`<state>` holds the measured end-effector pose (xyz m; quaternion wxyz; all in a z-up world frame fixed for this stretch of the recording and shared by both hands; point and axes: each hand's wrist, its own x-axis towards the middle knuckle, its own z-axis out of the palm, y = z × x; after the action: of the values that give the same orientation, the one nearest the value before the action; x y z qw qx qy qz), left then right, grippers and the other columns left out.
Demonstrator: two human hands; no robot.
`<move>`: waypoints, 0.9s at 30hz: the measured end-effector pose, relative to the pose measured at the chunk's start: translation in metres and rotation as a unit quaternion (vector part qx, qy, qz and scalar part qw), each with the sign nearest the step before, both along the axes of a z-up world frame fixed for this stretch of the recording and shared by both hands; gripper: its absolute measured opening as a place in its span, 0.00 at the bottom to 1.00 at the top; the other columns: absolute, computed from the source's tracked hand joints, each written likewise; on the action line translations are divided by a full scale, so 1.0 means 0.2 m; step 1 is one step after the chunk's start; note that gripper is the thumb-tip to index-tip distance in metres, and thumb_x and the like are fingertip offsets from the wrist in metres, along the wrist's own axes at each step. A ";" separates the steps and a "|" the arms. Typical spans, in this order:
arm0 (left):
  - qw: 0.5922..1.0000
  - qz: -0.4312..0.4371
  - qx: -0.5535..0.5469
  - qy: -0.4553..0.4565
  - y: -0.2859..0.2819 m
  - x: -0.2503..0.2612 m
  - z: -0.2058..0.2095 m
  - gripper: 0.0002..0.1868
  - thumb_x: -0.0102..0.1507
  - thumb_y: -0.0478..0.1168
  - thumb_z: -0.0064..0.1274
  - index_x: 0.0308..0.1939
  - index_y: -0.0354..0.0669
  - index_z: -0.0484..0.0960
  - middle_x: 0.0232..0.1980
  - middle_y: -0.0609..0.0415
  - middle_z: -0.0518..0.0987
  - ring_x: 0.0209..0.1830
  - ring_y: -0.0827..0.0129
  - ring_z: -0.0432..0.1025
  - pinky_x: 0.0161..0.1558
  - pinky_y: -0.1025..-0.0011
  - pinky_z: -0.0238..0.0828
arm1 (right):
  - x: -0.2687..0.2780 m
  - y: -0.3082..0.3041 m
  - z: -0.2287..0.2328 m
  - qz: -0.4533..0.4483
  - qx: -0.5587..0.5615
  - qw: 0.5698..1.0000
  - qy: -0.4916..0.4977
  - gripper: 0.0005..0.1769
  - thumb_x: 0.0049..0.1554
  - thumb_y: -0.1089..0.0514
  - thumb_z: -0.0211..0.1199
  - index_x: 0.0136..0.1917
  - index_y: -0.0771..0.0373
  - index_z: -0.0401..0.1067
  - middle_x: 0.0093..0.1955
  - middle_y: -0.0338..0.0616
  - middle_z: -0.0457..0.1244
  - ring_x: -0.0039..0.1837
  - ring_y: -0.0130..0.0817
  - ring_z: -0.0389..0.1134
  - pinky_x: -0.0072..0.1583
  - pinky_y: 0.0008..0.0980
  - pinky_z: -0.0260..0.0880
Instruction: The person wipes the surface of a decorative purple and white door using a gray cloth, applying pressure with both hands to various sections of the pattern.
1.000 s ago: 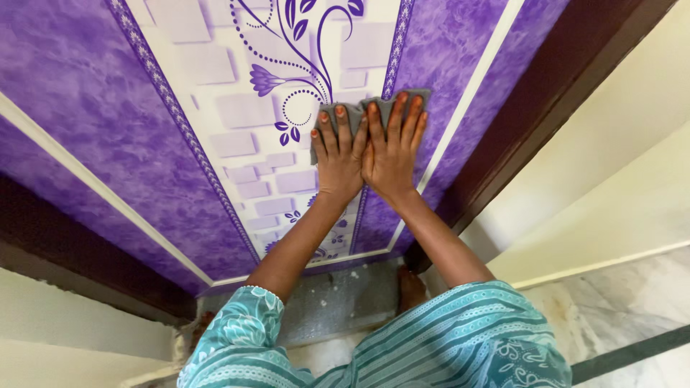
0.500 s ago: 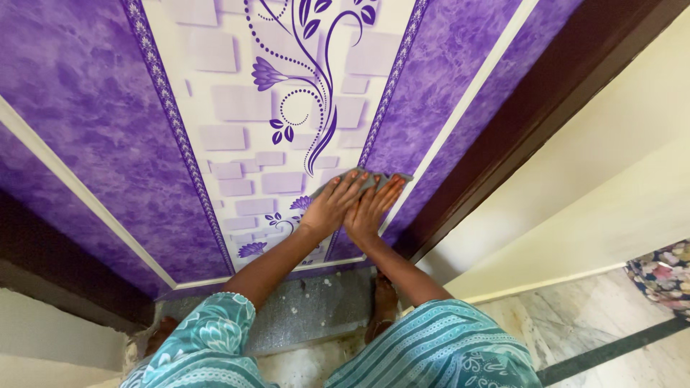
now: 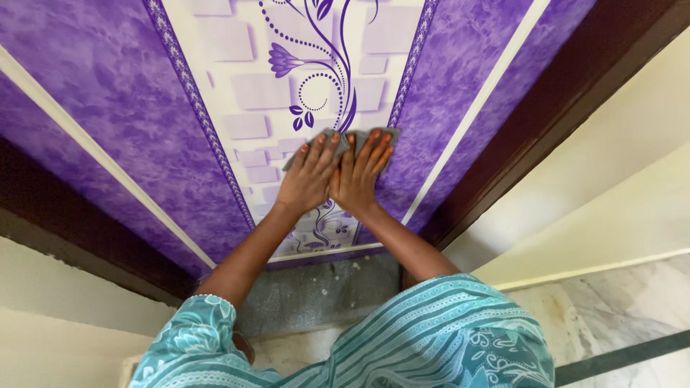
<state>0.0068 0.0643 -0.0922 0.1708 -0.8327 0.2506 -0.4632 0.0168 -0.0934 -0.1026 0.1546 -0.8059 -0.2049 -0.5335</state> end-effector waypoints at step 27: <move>0.945 0.023 -0.304 -0.118 -0.01 0.02 0.66 0.23 0.79 0.56 0.36 0.78 0.66 0.63 0.80 0.51 0.53 0.81 0.45 0.41 0.77 0.32 0.20 | -0.04 0.26 0.82 -0.133 0.095 0.986 0.021 0.28 0.68 0.45 0.41 0.79 0.48 0.59 0.85 0.50 0.39 0.88 0.54 0.29 0.85 0.56 0.20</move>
<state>0.0106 0.0623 0.0397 -0.0514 -0.7903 0.0567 -0.6080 0.0095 -0.0415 0.0617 0.1625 -0.8188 -0.0403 -0.5491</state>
